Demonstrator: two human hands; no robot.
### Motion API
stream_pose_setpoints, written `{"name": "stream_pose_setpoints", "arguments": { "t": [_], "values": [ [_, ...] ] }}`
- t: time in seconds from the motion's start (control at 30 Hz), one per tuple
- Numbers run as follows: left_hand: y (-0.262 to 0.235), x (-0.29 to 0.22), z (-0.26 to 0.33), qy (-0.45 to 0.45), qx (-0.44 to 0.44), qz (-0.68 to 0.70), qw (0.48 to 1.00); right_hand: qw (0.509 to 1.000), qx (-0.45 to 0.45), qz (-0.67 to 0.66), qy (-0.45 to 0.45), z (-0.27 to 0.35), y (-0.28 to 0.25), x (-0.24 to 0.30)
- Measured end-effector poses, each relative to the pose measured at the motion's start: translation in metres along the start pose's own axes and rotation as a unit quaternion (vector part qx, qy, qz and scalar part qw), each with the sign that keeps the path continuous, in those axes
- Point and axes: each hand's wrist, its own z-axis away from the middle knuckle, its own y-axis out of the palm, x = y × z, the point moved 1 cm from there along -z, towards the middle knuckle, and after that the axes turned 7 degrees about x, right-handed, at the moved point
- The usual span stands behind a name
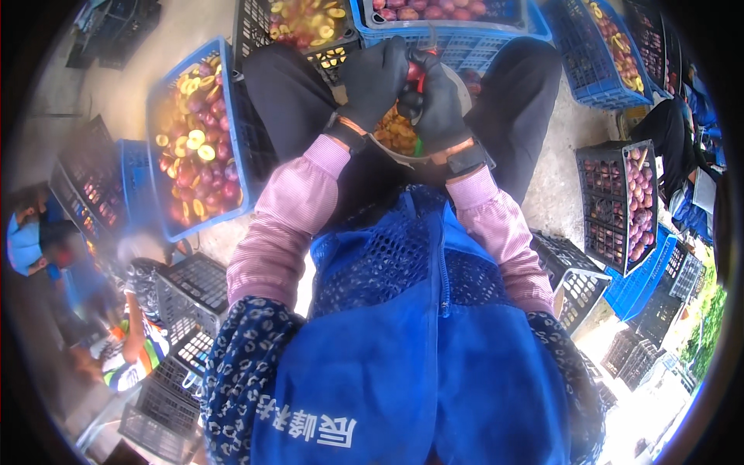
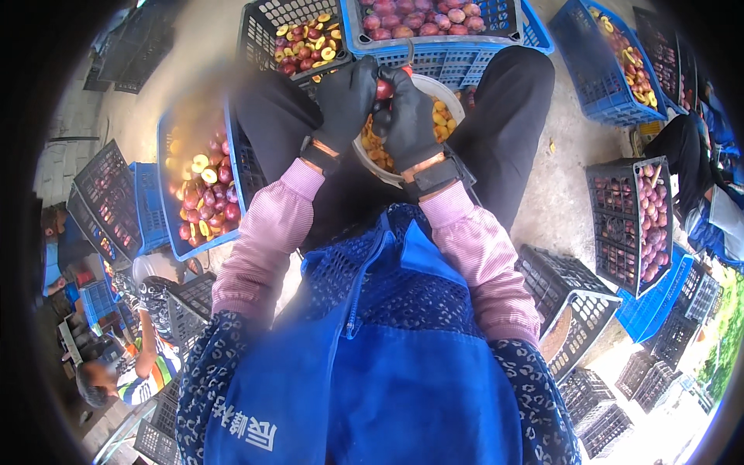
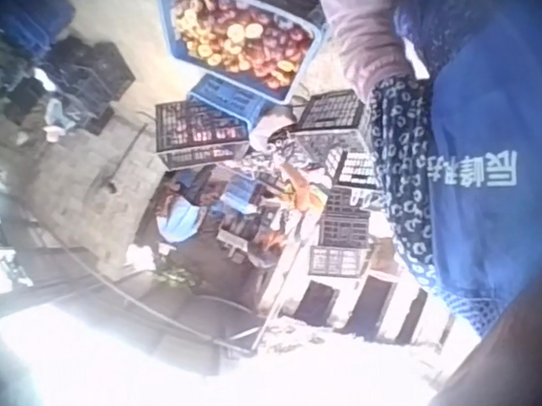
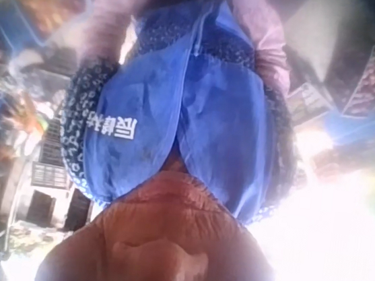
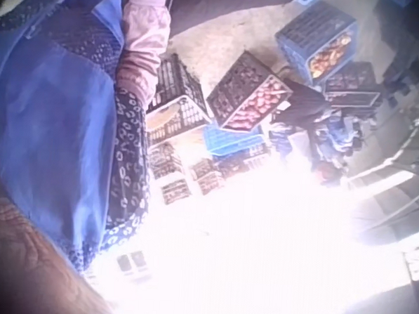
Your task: The recorder uses a specialized curved knife to core and slice plums over a collection bowl.
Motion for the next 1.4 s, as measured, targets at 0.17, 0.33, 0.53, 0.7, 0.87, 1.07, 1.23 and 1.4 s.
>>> {"name": "stream_pose_setpoints", "arguments": {
  "t": [0.17, 0.33, 0.53, 0.7, 0.87, 1.07, 1.23, 1.4],
  "values": [
    [-0.004, -0.001, 0.000, 0.018, 0.027, -0.002, 0.999, 1.000, 0.025, 0.013, -0.010, 0.003, -0.007, -0.011],
    [-0.011, -0.001, 0.002, 0.009, 0.105, -0.036, 0.994, 0.992, 0.029, -0.115, 0.052, 0.013, -0.004, -0.011],
    [-0.011, 0.007, 0.002, 0.070, 0.107, -0.107, 0.986, 0.992, 0.035, -0.115, 0.041, 0.018, -0.001, -0.013],
    [-0.011, 0.006, 0.005, 0.098, 0.133, -0.129, 0.978, 0.990, -0.003, -0.127, 0.068, 0.027, 0.009, -0.007],
    [-0.007, 0.001, 0.005, 0.128, 0.119, -0.130, 0.976, 0.995, -0.086, -0.020, 0.048, 0.028, 0.012, 0.005],
    [0.004, -0.010, 0.002, 0.138, 0.105, -0.155, 0.973, 0.992, -0.120, -0.025, -0.004, 0.019, -0.001, 0.004],
    [-0.006, -0.016, -0.007, 0.202, 0.142, -0.198, 0.948, 0.995, 0.008, -0.091, 0.037, 0.022, -0.013, 0.009],
    [-0.025, -0.035, -0.008, 0.214, 0.180, -0.214, 0.936, 0.962, 0.098, -0.227, 0.113, 0.032, -0.012, 0.004]
  ]
}}
